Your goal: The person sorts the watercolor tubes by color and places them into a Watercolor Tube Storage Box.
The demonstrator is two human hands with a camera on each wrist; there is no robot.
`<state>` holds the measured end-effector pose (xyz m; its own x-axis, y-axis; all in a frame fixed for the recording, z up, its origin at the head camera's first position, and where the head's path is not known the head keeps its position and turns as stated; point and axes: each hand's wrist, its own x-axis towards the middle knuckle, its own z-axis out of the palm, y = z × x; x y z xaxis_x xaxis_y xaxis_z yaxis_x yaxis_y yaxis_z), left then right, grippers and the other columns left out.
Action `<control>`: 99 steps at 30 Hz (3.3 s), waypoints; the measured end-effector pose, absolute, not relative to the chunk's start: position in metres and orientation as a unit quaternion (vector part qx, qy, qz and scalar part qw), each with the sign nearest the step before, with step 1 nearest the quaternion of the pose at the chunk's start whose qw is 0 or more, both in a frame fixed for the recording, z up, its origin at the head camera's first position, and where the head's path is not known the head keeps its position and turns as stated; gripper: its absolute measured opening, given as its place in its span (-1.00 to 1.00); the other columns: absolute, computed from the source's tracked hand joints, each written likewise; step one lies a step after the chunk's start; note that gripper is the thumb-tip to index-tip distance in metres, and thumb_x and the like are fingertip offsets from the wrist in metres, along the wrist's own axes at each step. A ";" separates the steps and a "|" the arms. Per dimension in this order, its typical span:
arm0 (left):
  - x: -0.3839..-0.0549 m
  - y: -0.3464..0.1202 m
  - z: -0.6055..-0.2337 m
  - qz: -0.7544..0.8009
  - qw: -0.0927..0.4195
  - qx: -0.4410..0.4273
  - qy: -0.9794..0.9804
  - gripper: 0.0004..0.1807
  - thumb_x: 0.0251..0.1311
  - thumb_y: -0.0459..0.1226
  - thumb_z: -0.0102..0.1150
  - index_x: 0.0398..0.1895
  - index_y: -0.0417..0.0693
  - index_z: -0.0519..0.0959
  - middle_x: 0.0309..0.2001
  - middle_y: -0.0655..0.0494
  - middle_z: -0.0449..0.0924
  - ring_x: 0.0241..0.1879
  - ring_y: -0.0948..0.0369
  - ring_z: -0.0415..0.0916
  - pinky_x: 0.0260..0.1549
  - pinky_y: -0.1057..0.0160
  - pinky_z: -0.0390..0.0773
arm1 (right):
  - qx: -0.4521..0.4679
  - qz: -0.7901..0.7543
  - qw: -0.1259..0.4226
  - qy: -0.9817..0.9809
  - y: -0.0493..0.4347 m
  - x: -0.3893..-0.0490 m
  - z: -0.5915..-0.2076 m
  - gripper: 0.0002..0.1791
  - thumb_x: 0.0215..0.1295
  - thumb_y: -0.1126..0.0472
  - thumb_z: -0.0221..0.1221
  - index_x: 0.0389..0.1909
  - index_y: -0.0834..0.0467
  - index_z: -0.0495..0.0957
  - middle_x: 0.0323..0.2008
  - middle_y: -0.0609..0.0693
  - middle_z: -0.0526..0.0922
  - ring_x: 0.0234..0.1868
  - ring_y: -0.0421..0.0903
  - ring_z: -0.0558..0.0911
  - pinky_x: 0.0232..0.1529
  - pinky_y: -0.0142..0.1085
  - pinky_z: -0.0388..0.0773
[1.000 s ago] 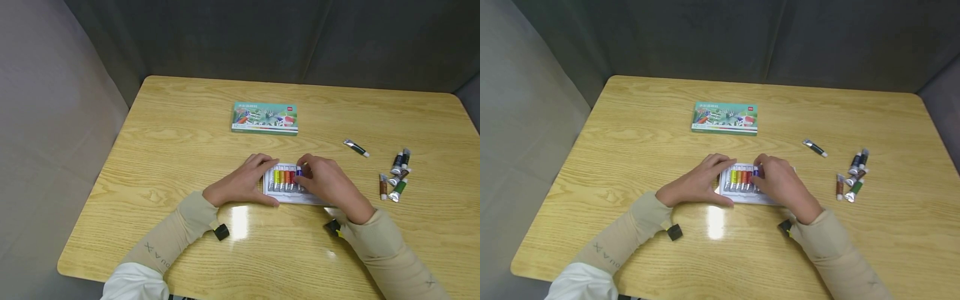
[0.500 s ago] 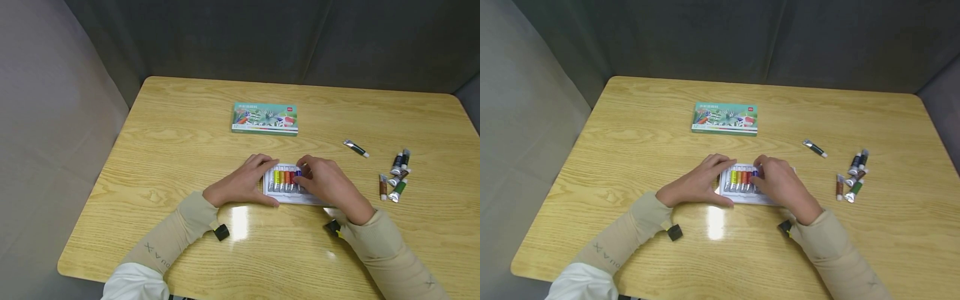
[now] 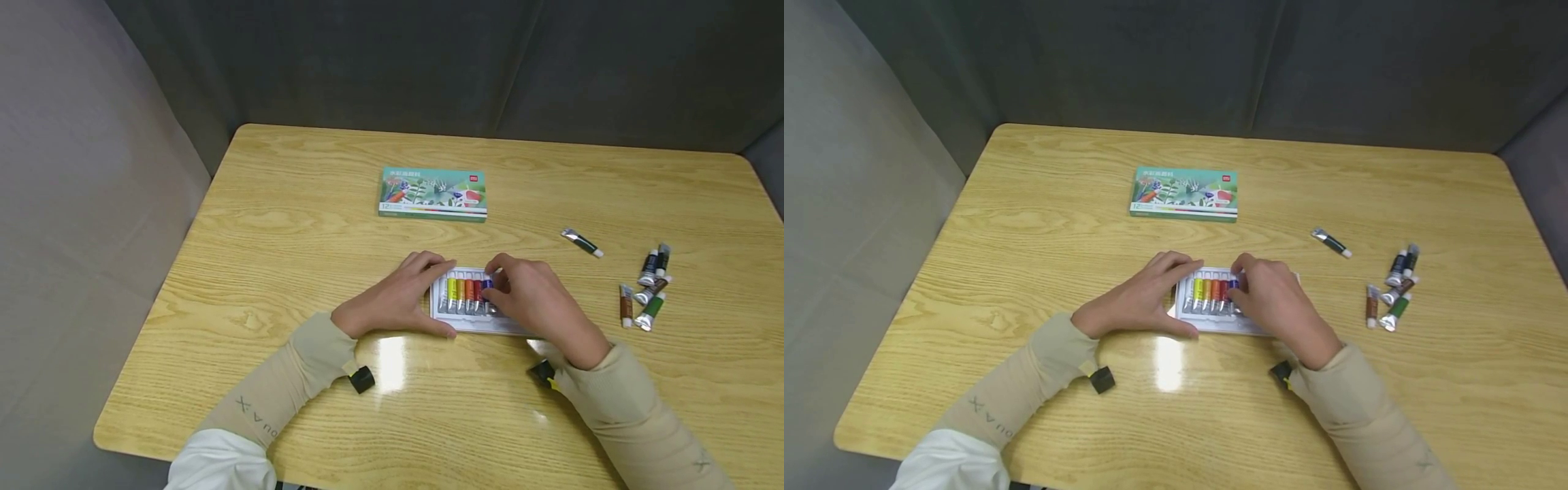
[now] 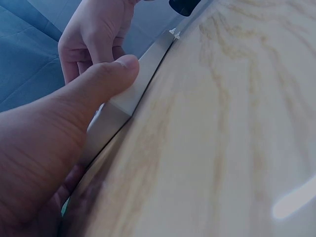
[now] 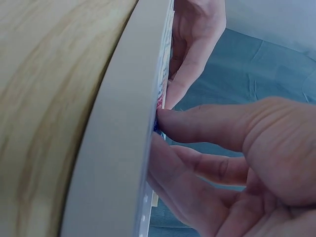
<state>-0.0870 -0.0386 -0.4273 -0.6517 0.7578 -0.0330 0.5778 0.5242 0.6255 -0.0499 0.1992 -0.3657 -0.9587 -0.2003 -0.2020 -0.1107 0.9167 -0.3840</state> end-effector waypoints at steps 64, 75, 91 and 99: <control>-0.085 -0.037 -0.426 0.287 0.142 0.388 0.864 0.27 -0.06 0.37 0.47 0.65 0.04 0.13 0.46 0.17 0.23 0.43 0.24 0.17 0.48 0.17 0.34 | -0.075 -0.191 0.109 0.973 0.195 -0.045 -0.366 -0.76 0.40 0.17 0.31 -0.10 0.26 0.80 -0.20 0.16 0.83 -0.42 -0.13 0.57 -0.47 -0.35 0.37; -0.085 -0.037 -0.426 0.289 0.144 0.385 0.865 0.27 -0.06 0.36 0.48 0.65 0.05 0.14 0.46 0.17 0.23 0.43 0.23 0.17 0.49 0.17 0.34 | -0.098 -0.173 0.090 0.976 0.192 -0.042 -0.366 -0.76 0.41 0.22 0.27 -0.11 0.30 0.79 -0.26 0.18 0.81 -0.51 -0.14 0.50 -0.54 -0.35 0.31; -0.086 -0.037 -0.426 0.290 0.146 0.387 0.863 0.28 -0.07 0.37 0.48 0.66 0.05 0.13 0.47 0.15 0.24 0.43 0.24 0.17 0.49 0.18 0.33 | -0.099 -0.189 0.099 0.972 0.205 -0.047 -0.360 -0.70 0.47 0.12 0.21 -0.05 0.24 0.78 -0.16 0.17 0.83 -0.45 -0.15 0.56 -0.41 -0.32 0.42; -0.086 -0.038 -0.425 0.293 0.151 0.382 0.863 0.29 -0.08 0.38 0.48 0.66 0.06 0.12 0.48 0.16 0.22 0.43 0.24 0.17 0.49 0.18 0.33 | -0.070 -0.195 0.089 0.974 0.219 -0.050 -0.351 -0.70 0.48 0.09 0.22 -0.04 0.22 0.77 -0.21 0.16 0.83 -0.41 -0.09 0.58 -0.43 -0.30 0.41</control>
